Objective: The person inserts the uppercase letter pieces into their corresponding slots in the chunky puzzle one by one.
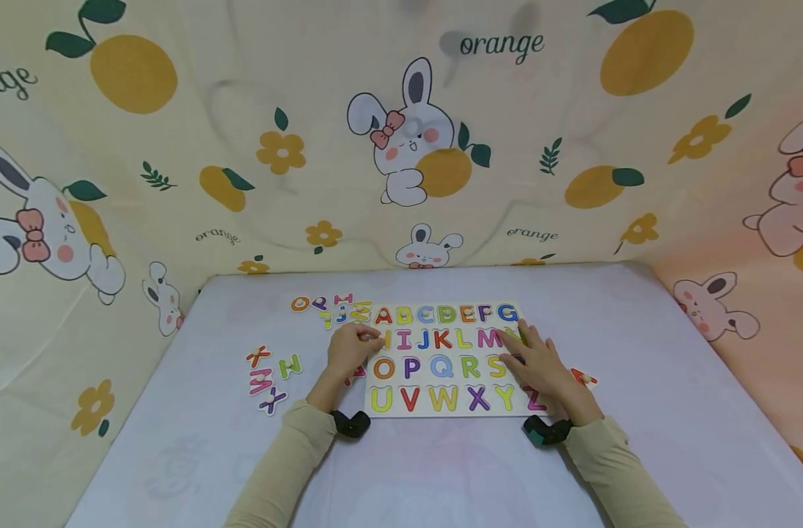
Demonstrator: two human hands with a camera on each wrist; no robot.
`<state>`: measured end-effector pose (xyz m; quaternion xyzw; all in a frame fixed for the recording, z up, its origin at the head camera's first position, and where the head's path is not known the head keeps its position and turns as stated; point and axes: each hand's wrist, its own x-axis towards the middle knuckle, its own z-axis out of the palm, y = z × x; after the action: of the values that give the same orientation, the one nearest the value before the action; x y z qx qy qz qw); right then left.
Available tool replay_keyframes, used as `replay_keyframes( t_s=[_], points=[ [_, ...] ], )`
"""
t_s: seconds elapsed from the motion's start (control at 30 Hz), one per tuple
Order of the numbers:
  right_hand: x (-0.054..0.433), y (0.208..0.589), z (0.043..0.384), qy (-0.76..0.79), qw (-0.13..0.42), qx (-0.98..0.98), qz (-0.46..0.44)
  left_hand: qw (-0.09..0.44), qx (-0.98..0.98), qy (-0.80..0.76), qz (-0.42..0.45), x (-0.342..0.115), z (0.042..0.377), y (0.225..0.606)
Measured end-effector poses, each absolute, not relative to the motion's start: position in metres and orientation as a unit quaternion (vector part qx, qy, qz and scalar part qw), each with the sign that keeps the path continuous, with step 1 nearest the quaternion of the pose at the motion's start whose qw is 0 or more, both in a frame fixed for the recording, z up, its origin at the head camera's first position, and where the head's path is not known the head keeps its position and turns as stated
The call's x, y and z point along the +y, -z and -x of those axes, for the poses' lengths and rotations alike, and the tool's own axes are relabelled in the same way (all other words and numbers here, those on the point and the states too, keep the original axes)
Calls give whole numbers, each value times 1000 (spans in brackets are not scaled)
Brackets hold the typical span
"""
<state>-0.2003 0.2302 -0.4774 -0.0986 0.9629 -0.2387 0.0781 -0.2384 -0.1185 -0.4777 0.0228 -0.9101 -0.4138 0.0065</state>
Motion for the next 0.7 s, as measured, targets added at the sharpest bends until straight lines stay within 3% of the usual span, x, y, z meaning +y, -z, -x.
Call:
replay_keyframes(
  t_s=[0.27, 0.7],
  points=[
    [231, 477, 199, 239, 77, 963, 97, 12, -907, 421, -19, -120, 238, 474],
    [230, 476, 200, 239, 77, 963, 96, 66, -890, 449, -36, -150, 257, 468]
  ],
)
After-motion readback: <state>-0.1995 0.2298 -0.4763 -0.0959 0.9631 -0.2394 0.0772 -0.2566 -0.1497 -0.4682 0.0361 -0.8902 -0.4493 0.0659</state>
